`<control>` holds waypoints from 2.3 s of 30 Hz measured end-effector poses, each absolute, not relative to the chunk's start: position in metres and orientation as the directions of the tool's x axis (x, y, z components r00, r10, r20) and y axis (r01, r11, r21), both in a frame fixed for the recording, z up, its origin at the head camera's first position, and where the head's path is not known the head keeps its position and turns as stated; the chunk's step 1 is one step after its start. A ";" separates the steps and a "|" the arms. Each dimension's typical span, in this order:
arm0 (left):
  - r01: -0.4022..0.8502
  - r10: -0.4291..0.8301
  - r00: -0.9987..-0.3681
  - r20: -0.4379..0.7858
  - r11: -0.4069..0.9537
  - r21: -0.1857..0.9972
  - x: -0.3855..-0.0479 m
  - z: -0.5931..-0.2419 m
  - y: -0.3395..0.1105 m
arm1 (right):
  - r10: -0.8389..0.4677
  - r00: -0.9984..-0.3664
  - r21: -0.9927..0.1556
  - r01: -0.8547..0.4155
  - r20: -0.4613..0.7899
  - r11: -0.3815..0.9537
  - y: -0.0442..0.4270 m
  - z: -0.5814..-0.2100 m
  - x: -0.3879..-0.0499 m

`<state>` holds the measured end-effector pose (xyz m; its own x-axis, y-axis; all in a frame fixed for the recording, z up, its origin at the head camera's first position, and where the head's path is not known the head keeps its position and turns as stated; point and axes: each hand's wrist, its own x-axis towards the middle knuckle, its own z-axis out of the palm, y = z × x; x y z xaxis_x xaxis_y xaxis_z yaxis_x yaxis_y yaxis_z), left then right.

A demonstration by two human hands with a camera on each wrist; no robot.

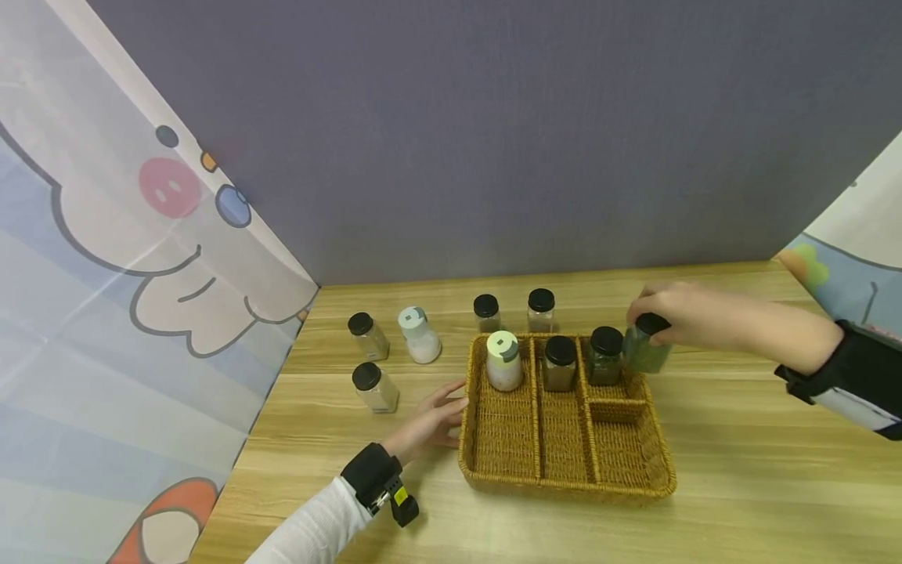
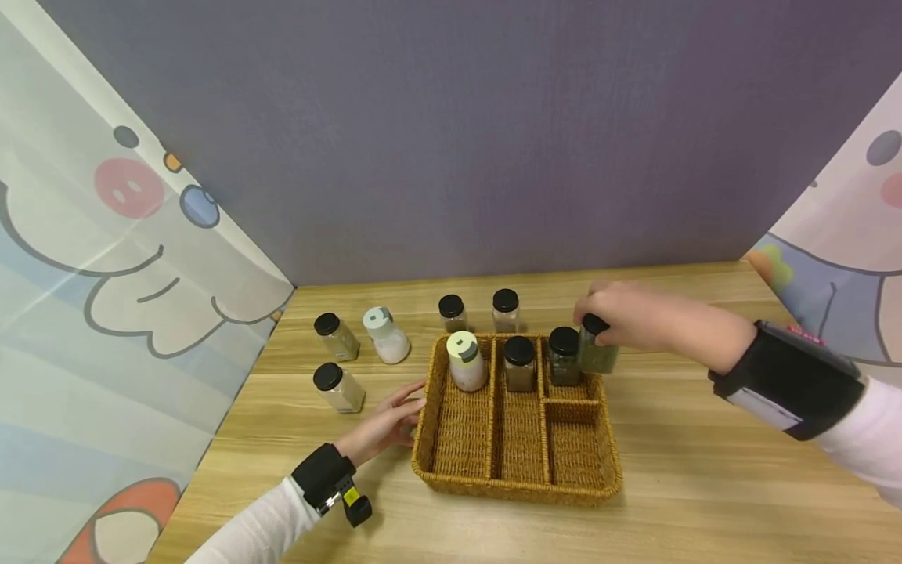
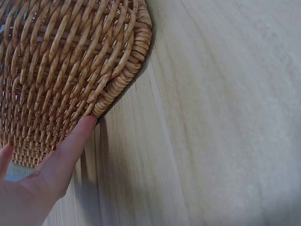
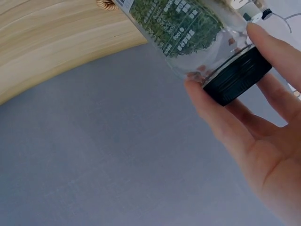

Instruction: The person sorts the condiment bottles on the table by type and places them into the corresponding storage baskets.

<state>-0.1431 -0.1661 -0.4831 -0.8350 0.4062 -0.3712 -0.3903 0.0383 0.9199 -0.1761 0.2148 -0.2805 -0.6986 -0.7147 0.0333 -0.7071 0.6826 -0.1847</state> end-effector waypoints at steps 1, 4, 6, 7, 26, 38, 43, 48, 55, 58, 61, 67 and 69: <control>-0.392 0.406 -0.834 -0.373 0.039 0.919 -0.143 -0.483 -0.166 | -0.717 -0.696 -0.188 -0.710 0.037 0.679 0.214 -0.281 -0.175; -0.391 0.408 -0.834 -0.371 0.038 0.920 -0.143 -0.482 -0.166 | -0.723 -0.690 -0.191 -0.715 0.038 0.673 0.213 -0.281 -0.174; -0.390 0.407 -0.834 -0.372 0.041 0.920 -0.142 -0.482 -0.166 | -0.726 -0.687 -0.192 -0.717 0.035 0.670 0.212 -0.282 -0.173; -0.390 0.408 -0.834 -0.371 0.040 0.920 -0.142 -0.482 -0.166 | -0.730 -0.683 -0.191 -0.721 0.035 0.666 0.211 -0.282 -0.172; -0.365 0.407 -0.841 -0.356 0.058 0.929 -0.133 -0.461 -0.159 | -0.753 -0.658 -0.243 -0.732 0.006 0.637 0.197 -0.293 -0.165; -0.369 0.401 -0.841 -0.364 0.067 0.927 -0.134 -0.459 -0.158 | -0.757 -0.653 -0.263 -0.730 -0.004 0.631 0.191 -0.309 -0.163; -0.378 0.386 -0.846 -0.368 0.052 0.924 -0.132 -0.458 -0.157 | -0.765 -0.644 -0.262 -0.740 0.008 0.620 0.190 -0.316 -0.163; -0.374 0.377 -0.850 -0.369 0.061 0.925 -0.132 -0.457 -0.158 | -0.774 -0.633 -0.267 -0.750 0.023 0.605 0.189 -0.322 -0.162; -0.378 0.383 -0.846 -0.370 0.057 0.924 -0.131 -0.457 -0.158 | -0.774 -0.633 -0.250 -0.752 0.017 0.610 0.188 -0.329 -0.162; -0.377 0.384 -0.846 -0.370 0.059 0.924 -0.131 -0.457 -0.158 | -0.777 -0.629 -0.243 -0.757 0.019 0.607 0.188 -0.333 -0.162; -0.376 0.381 -0.848 -0.369 0.059 0.925 -0.131 -0.457 -0.158 | -0.777 -0.629 -0.245 -0.756 0.019 0.606 0.187 -0.336 -0.162; -0.375 0.380 -0.849 -0.368 0.059 0.925 -0.131 -0.456 -0.158 | -0.774 -0.633 -0.257 -0.750 0.012 0.609 0.187 -0.340 -0.162; -0.375 0.385 -0.847 -0.366 0.055 0.925 -0.131 -0.456 -0.158 | -0.776 -0.631 -0.265 -0.751 0.017 0.605 0.188 -0.341 -0.162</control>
<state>-0.1309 -0.1579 -0.4557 -0.8474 0.3845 -0.3662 -0.3751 0.0548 0.9254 -0.1619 0.1878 -0.3411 -0.6307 -0.7759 0.0173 -0.7512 0.6047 -0.2646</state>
